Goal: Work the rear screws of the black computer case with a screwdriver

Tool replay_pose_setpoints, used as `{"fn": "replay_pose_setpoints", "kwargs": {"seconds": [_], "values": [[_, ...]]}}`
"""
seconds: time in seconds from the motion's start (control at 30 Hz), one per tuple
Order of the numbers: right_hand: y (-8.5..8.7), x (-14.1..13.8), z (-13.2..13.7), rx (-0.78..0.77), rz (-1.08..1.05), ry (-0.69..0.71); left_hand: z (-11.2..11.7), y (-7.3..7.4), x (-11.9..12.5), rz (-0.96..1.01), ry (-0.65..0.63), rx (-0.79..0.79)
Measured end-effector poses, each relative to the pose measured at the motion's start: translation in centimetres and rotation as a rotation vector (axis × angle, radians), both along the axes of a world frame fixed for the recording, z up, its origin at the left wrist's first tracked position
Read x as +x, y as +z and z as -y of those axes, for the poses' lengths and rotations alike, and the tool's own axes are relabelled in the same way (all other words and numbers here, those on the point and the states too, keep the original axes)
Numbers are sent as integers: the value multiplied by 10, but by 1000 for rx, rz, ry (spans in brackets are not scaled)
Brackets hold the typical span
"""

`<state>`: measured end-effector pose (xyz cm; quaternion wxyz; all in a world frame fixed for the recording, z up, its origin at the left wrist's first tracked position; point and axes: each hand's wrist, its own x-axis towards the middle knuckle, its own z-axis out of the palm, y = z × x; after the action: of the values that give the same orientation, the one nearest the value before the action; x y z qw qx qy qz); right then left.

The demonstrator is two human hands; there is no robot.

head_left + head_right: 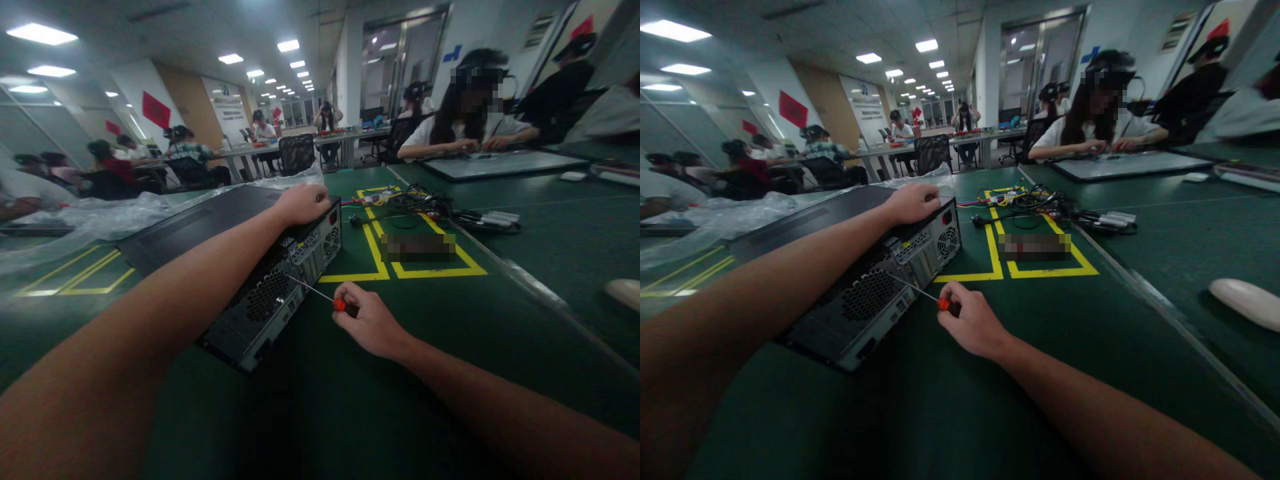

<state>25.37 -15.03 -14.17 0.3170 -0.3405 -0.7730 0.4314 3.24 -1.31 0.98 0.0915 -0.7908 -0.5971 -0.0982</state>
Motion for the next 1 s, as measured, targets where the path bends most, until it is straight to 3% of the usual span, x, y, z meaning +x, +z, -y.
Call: {"fn": "replay_pose_setpoints", "kwargs": {"seconds": [0.27,0.53,1.0], "values": [[2,-3,5,81,-132,-73,0,0,0,-15,1,8],[-2,-4,4,129,-133,-104,-3,-2,-3,7,-13,26],[-4,-9,1,147,-143,-65,-4,-2,-2,10,-21,23]]}}
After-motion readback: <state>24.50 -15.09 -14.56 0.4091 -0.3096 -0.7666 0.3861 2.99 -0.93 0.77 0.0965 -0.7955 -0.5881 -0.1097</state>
